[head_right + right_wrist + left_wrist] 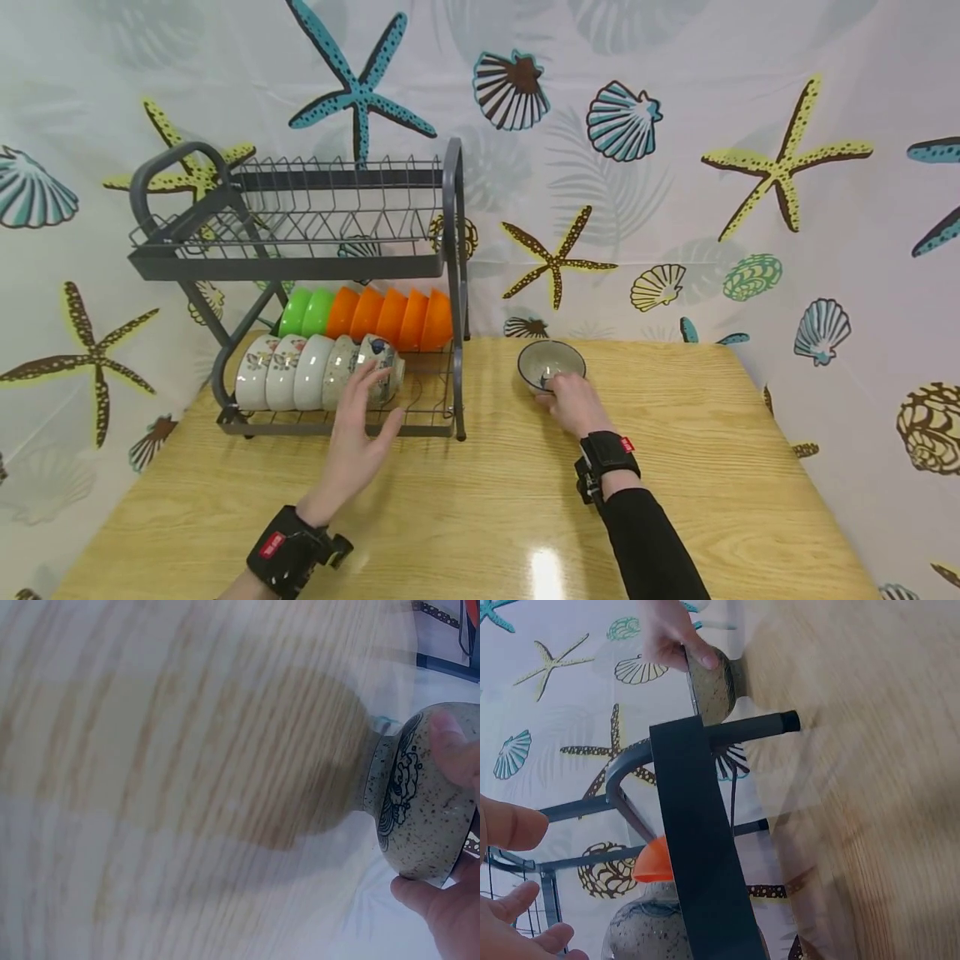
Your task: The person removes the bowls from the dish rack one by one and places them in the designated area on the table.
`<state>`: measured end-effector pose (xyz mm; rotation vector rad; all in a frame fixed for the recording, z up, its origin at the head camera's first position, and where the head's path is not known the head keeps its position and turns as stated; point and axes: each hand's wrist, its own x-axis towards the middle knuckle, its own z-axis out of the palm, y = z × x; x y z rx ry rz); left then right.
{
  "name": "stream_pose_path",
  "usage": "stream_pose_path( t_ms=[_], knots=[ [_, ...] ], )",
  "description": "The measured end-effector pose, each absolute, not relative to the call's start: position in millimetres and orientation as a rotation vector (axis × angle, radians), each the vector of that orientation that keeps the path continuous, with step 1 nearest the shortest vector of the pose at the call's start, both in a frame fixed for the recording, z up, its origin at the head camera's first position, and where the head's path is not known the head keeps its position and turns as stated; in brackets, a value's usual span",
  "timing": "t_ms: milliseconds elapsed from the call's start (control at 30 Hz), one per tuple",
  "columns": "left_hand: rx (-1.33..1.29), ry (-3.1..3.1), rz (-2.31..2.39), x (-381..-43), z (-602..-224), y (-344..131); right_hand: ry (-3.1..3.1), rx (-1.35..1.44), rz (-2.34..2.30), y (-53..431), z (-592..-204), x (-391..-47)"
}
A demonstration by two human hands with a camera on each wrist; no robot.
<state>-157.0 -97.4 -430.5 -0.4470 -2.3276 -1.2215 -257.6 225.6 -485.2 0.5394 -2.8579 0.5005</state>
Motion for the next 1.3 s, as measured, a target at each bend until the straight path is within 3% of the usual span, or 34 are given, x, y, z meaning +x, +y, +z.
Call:
stream_pose_path(
  t_ms=[433, 967, 1300],
  knots=[
    [-0.272, -2.385, -1.422, -176.2, -416.4, -119.2, -2.861, 0.507, 0.431, 228.1, -484.7, -253.5],
    [-0.138, -2.607, -1.461, -194.6, -395.2, -135.4, -2.686, 0.459, 0.552, 227.2, -475.4, -194.7],
    [-0.186, -2.709, -1.467, -207.8, -391.1, -143.2, -2.543, 0.473, 0.799, 232.9, -481.8, -167.8]
  ],
)
